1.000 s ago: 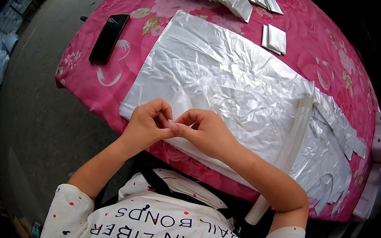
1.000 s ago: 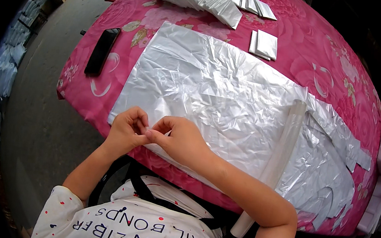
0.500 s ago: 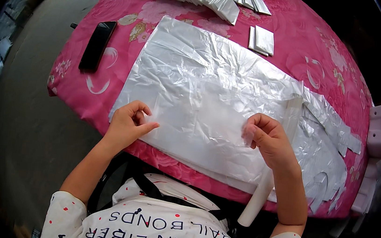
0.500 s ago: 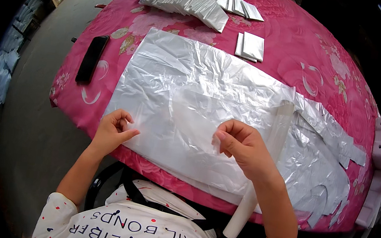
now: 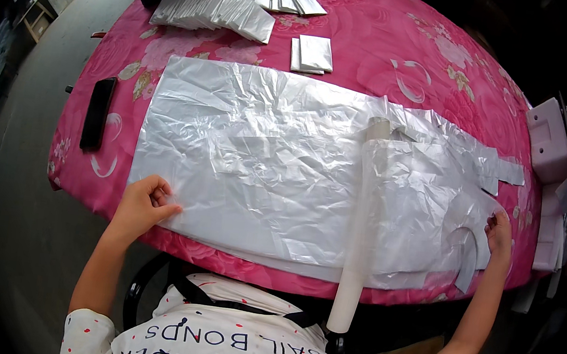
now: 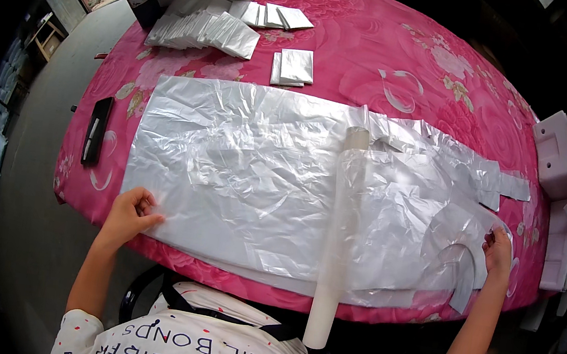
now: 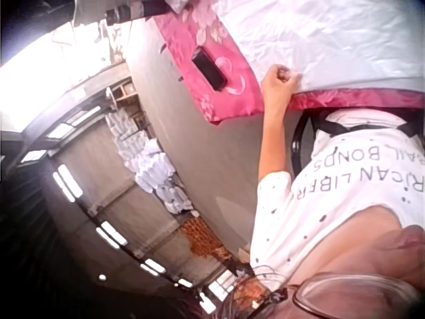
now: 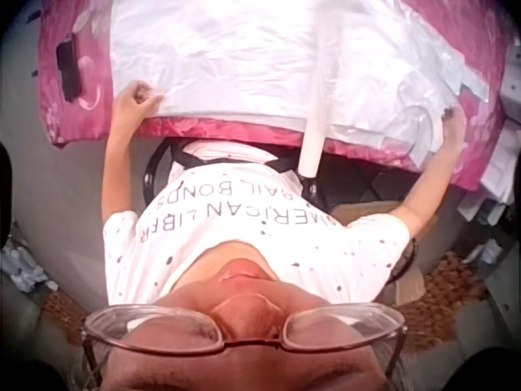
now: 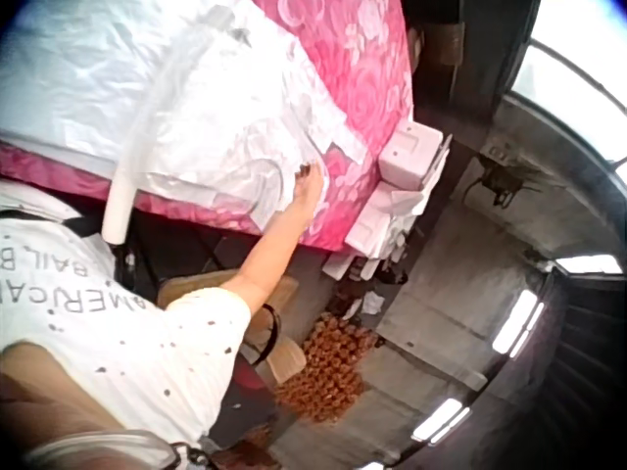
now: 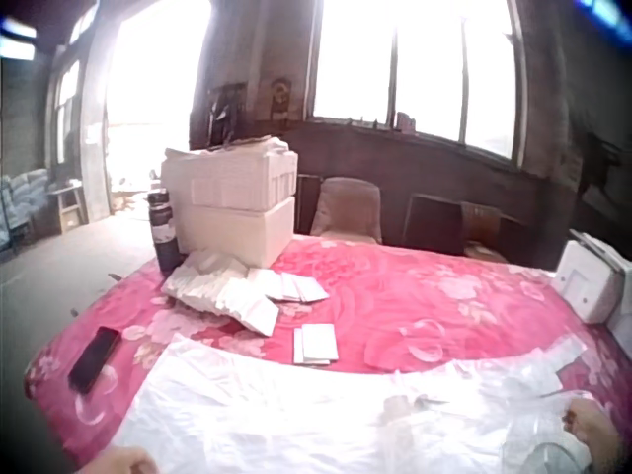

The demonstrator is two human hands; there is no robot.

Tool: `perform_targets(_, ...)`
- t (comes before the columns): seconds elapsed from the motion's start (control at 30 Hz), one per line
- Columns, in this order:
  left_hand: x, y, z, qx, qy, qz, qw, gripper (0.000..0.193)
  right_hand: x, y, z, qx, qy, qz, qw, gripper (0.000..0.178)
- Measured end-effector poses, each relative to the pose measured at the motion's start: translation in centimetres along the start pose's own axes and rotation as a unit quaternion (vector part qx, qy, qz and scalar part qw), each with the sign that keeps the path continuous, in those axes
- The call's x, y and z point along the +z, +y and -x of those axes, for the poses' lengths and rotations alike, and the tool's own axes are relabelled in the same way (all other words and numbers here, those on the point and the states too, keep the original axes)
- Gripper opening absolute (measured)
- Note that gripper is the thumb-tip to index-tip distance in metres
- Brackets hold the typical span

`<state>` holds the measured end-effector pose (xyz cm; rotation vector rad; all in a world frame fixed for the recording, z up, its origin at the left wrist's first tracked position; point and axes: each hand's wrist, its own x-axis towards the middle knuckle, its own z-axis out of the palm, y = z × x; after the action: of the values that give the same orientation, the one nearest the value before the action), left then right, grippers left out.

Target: The person repeatedly tears off pieces of clear plastic wrap from a roll, places small white rectangular items onto the wrap, and folds the wrap around each item. The wrapped items are stacked on the table.

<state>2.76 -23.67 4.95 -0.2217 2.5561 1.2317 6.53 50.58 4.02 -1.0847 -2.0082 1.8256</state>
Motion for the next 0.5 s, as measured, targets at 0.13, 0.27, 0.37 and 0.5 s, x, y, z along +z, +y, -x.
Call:
perform_targets(0.13, -0.9, 1.3, 0.2, 0.069, 0.072, -0.114, 0.989, 0.031, -7.4, 2.3, -3.8, 0.006, 0.168, 0.024, 0.985, 0.017)
perform_targets(0.27, 0.0, 4.6, -1.4, 0.265, 0.158, -0.185, 0.933, 0.029, -15.5, 1.7, -4.0, -0.26, 0.424, 0.235, 0.835, 0.029)
perform_targets(0.37, 4.2, 9.3, -0.1, 0.363, 0.086, -0.165, 0.913, 0.031, -0.6, -1.5, 4.7, -0.427, 0.344, 0.439, 0.711, 0.031)
perform_targets(0.5, 14.1, 11.9, -1.6, 0.463, -0.075, -0.075, 0.88, 0.047, 12.6, -2.4, 15.6, -0.511, 0.063, 0.375, 0.771, 0.033)
